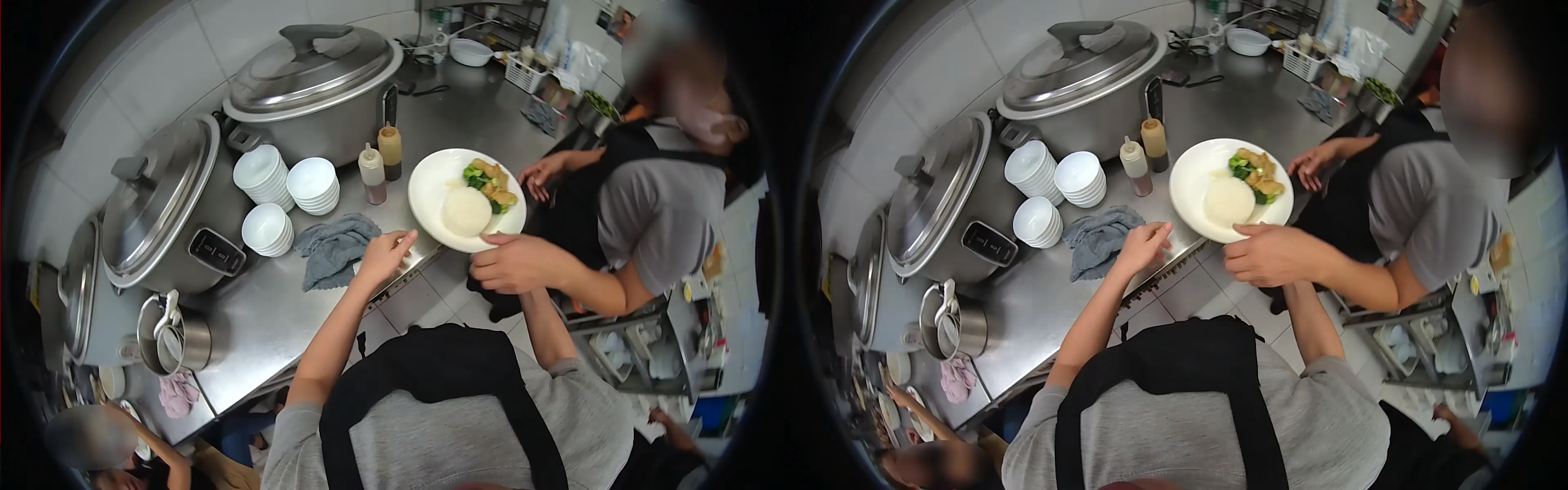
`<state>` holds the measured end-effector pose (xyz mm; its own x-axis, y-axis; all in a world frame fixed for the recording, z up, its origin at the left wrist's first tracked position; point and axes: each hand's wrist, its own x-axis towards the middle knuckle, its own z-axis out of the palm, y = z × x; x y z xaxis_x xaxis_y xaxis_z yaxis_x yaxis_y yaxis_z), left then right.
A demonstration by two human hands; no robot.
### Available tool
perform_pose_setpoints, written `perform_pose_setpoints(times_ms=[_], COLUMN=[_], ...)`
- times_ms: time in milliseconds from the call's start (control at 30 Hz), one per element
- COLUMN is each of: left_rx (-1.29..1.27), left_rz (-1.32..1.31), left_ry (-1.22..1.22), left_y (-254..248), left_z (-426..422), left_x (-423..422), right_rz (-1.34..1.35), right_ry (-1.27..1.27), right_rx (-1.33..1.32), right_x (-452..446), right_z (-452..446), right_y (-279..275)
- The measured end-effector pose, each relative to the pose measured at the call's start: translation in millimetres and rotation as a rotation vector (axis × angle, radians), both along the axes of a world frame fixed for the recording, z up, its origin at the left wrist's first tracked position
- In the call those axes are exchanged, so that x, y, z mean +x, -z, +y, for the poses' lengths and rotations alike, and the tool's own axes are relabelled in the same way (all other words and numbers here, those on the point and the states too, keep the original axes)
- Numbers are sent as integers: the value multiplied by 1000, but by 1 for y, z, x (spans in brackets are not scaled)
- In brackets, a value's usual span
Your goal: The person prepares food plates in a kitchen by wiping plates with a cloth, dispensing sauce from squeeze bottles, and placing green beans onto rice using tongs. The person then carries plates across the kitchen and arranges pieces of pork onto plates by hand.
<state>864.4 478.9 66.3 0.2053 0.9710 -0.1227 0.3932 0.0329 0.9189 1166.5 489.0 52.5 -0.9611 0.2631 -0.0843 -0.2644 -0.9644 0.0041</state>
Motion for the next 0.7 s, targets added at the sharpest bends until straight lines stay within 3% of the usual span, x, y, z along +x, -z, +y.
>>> perform_pose_setpoints(times_ms=[33,67,133,233,300,400,500,600,667,700], left_rx=[353,292,524,538,485,368,439,438,431,438], left_rz=[314,413,587,979,901,765,399,366,395,429], left_ry=[-107,-173,-302,-294,-274,-245,-437,-374,-330,-307], left_y=[4,2,21,19,37,51,52,36,31,34], left_z=[0,-5,-4,-22,-27,-25,-8,27,54,68], left_x=[-8,-19,-51,-75,-83,-86,-55,-14,14,28], right_rz=[-303,-602,-605,-748,-824,-718,-774,-743,-876,-881], right_ry=[237,472,534,736,918,891,936,958,922,927], right_rx=[161,328,375,516,447,361,361,397,626,620], right_x=[2,4,5,58,54,66,96,120,139,137], right_z=[10,19,45,129,146,184,210,220,221,213], right_y=[3,6,9,113,110,138,158,171,177,168])
